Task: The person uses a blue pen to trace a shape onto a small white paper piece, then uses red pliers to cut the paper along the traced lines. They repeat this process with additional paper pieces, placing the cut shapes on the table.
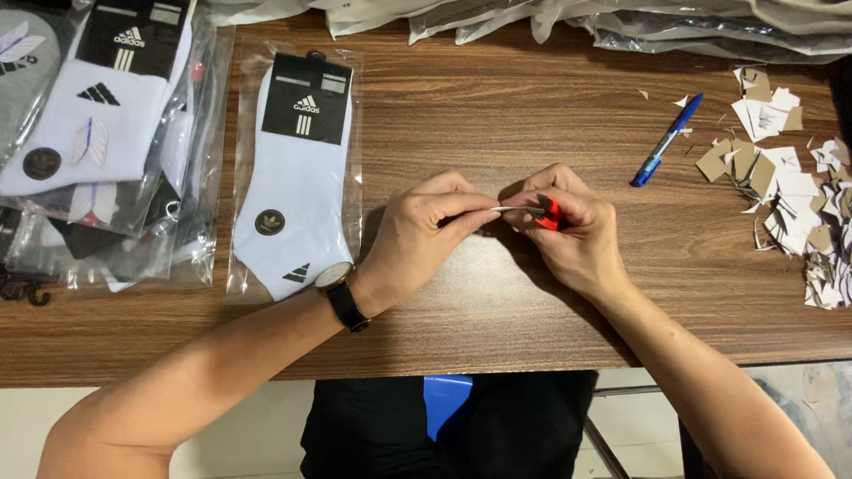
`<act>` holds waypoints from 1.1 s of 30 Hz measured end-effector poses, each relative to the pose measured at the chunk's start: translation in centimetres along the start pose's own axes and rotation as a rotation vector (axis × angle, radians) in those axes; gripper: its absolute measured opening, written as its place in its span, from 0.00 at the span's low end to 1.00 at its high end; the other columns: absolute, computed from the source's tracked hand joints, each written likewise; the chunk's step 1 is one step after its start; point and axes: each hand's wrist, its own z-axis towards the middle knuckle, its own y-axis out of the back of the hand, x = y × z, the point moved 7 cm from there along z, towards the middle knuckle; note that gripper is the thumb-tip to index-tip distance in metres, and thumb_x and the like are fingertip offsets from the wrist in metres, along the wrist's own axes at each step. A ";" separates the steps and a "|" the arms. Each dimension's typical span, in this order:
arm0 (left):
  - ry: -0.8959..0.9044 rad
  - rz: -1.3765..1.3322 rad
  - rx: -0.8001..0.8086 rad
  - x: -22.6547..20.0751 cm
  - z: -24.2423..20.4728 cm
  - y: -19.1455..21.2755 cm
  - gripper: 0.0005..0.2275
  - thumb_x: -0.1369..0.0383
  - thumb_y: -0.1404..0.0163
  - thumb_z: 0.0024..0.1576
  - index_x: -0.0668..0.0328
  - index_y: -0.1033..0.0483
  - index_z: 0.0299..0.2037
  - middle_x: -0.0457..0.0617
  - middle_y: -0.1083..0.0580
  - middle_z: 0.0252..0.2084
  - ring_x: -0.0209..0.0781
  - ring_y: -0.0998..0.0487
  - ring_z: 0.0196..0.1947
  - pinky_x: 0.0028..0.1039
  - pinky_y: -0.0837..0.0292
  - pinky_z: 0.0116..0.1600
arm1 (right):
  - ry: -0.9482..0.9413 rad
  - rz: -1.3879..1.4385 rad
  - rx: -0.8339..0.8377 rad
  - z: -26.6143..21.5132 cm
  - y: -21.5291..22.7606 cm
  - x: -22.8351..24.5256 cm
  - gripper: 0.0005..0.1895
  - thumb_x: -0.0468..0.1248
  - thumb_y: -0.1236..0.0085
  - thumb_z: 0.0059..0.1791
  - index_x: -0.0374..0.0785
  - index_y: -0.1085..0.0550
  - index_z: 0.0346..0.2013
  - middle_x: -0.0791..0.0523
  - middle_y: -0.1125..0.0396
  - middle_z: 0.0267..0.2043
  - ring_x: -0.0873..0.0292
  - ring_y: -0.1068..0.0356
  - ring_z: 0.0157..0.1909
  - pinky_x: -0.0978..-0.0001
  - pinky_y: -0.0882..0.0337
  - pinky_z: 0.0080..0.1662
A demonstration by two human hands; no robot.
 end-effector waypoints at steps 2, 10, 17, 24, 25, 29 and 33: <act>0.036 -0.051 0.011 0.4 -0.1 -0.1 0.07 0.71 0.42 0.59 0.58 0.18 0.46 0.41 0.23 0.36 0.28 0.22 0.32 0.18 0.24 0.34 | 0.007 -0.004 0.008 -0.1 -0.1 0.1 0.13 0.24 0.36 0.47 0.35 0.20 0.46 0.55 0.30 0.46 0.63 0.29 0.48 0.74 0.26 0.49; -0.164 0.189 0.014 -0.5 -0.3 -0.1 0.07 0.73 0.41 0.59 0.63 0.19 0.45 0.43 0.26 0.35 0.30 0.25 0.30 0.21 0.26 0.32 | 0.162 -0.236 -0.061 -0.1 -0.2 2.1 0.08 0.27 0.34 0.49 0.36 0.19 0.43 0.54 0.26 0.40 0.60 0.26 0.41 0.71 0.26 0.42; -0.263 0.280 0.076 -1.3 -0.3 -0.9 0.04 0.74 0.41 0.60 0.65 0.20 0.42 0.45 0.29 0.32 0.31 0.26 0.26 0.18 0.28 0.26 | 0.288 -0.362 -0.115 -0.9 0.2 4.1 0.08 0.28 0.36 0.49 0.38 0.20 0.42 0.54 0.27 0.38 0.62 0.25 0.33 0.72 0.27 0.31; -0.319 0.284 0.120 -1.8 -0.8 -1.2 0.05 0.74 0.42 0.59 0.65 0.20 0.42 0.45 0.27 0.35 0.31 0.23 0.30 0.20 0.25 0.31 | 0.334 -0.388 -0.096 -1.0 0.1 4.6 0.05 0.29 0.35 0.48 0.37 0.20 0.38 0.55 0.26 0.35 0.62 0.25 0.31 0.73 0.27 0.30; -0.363 0.330 0.122 -2.0 -0.9 -1.3 0.05 0.74 0.42 0.58 0.65 0.20 0.42 0.45 0.27 0.35 0.32 0.23 0.32 0.20 0.23 0.33 | 0.343 -0.384 -0.091 -1.2 0.2 4.5 0.05 0.29 0.35 0.48 0.37 0.21 0.38 0.55 0.27 0.35 0.61 0.25 0.31 0.72 0.27 0.31; -0.543 0.485 0.075 -3.0 -1.4 -0.6 0.07 0.73 0.42 0.59 0.66 0.21 0.45 0.46 0.27 0.36 0.36 0.23 0.36 0.26 0.22 0.40 | 0.263 -0.422 -0.084 -1.8 -0.1 2.9 0.04 0.31 0.33 0.49 0.37 0.18 0.38 0.57 0.28 0.27 0.64 0.30 0.26 0.71 0.32 0.30; -0.537 0.454 0.009 -3.8 -1.0 0.3 0.08 0.74 0.43 0.60 0.63 0.23 0.49 0.48 0.24 0.44 0.40 0.20 0.42 0.24 0.20 0.45 | -0.076 0.064 -0.132 -2.0 -0.2 -0.2 0.07 0.29 0.40 0.55 0.36 0.18 0.46 0.58 0.25 0.37 0.69 0.32 0.36 0.77 0.34 0.37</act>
